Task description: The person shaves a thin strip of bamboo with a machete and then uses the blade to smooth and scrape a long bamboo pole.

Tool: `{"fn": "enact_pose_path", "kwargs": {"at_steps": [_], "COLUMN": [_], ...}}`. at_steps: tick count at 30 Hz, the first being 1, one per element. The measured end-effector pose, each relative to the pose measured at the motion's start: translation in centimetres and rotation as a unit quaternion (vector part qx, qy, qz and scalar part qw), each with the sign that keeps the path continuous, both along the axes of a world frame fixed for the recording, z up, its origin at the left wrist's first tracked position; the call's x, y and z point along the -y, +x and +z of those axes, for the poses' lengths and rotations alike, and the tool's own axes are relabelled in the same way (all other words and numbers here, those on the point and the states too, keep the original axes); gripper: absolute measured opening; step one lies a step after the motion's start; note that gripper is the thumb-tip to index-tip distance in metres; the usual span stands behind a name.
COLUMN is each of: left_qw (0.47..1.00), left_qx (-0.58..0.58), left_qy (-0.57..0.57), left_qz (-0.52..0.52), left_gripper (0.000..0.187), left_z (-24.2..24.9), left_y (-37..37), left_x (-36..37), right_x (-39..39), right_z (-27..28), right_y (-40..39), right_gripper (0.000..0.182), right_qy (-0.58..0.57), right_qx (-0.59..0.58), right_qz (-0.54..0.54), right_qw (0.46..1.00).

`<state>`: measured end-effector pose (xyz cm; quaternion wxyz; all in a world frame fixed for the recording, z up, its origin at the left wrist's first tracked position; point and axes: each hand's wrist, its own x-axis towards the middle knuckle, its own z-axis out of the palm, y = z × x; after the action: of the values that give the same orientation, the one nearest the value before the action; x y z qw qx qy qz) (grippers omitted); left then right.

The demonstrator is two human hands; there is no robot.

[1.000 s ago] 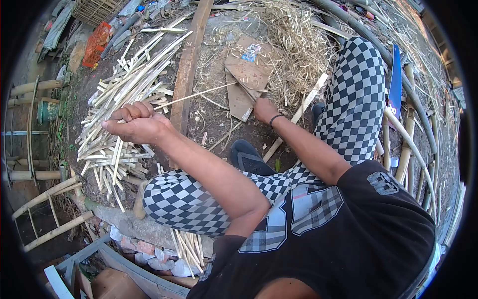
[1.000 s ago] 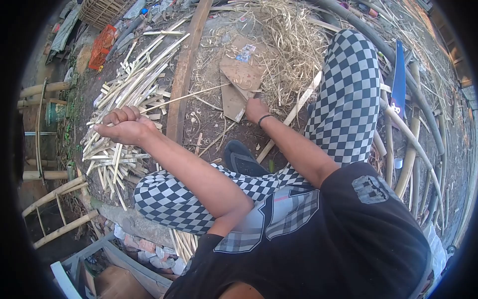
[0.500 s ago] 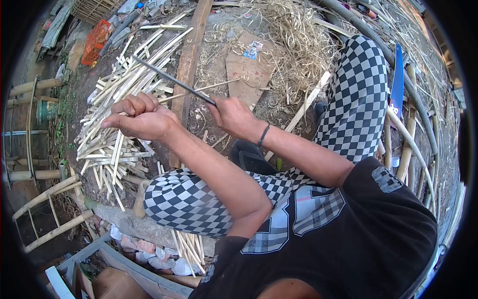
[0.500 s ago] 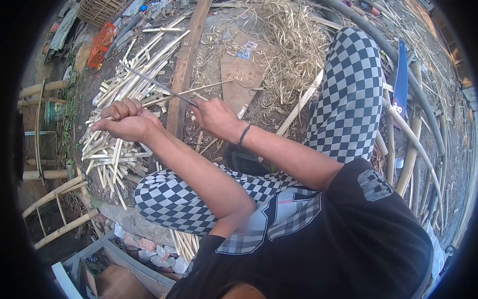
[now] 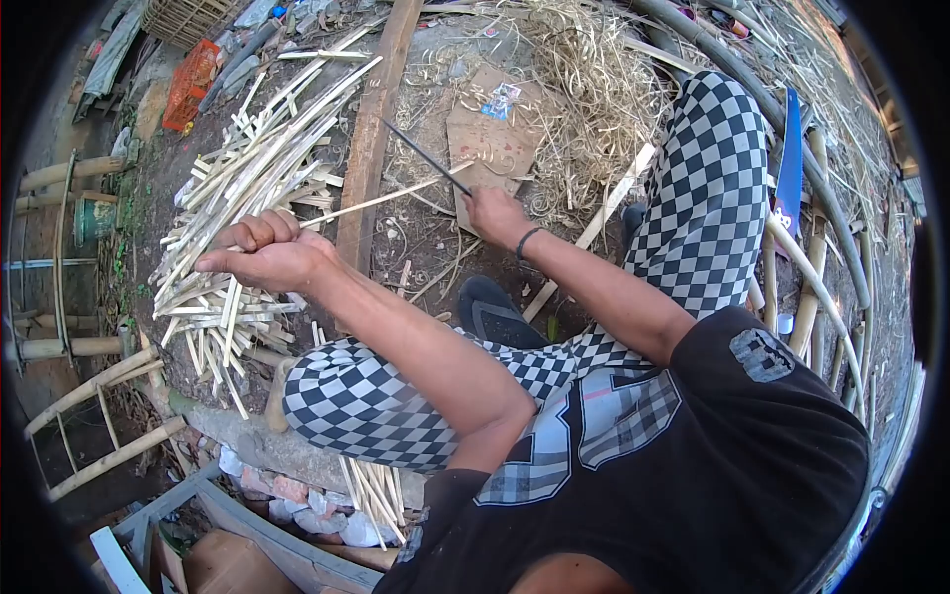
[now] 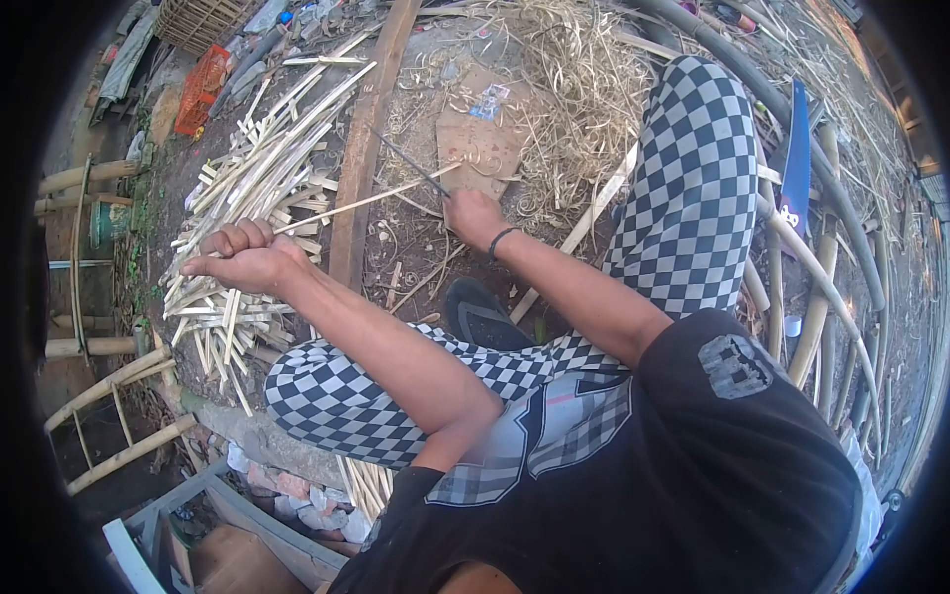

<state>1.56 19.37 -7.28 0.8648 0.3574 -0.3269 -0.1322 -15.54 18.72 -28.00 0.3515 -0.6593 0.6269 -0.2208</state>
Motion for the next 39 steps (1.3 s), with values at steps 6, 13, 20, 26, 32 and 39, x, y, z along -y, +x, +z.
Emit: {"fn": "enact_pose_path", "kwargs": {"at_steps": [6, 13, 20, 26, 32, 39], "left_qw": [1.000, 0.999, 0.998, 0.996, 0.981, 0.989], "left_qx": [0.017, 0.018, 0.032, 0.017, 0.004, -0.053], "left_qy": [-0.001, -0.013, -0.020, -0.023, -0.030, -0.007], "left_qz": [-0.021, -0.035, -0.044, -0.086, -0.191, -0.135], "left_gripper": [0.059, 0.060, 0.058, 0.059, 0.058, 0.056], "left_z": [0.8, 1.1, 0.6, 1.1, 1.0, -0.1], "left_y": [-1.6, -1.7, -1.4, -1.7, -1.1, 1.0], "left_x": [1.0, 0.7, 0.9, 0.6, 0.0, -0.6], "right_x": [0.3, -2.1, 2.8, -2.0, -3.8, -0.1], "right_z": [5.0, 7.1, -8.3, 7.7, 11.7, 1.1], "right_y": [0.3, 1.7, -2.4, 0.4, 1.4, -0.2], "right_gripper": [0.030, 0.029, 0.031, 0.029, 0.024, 0.024], "right_qy": [-0.008, -0.103, 0.039, -0.023, -0.101, -0.033], "right_qx": [0.000, 0.056, -0.081, 0.036, 0.104, -0.016], "right_qz": [0.008, 0.049, -0.021, 0.033, 0.096, 0.038], "right_qw": [1.000, 0.992, 0.996, 0.999, 0.985, 0.999]}}
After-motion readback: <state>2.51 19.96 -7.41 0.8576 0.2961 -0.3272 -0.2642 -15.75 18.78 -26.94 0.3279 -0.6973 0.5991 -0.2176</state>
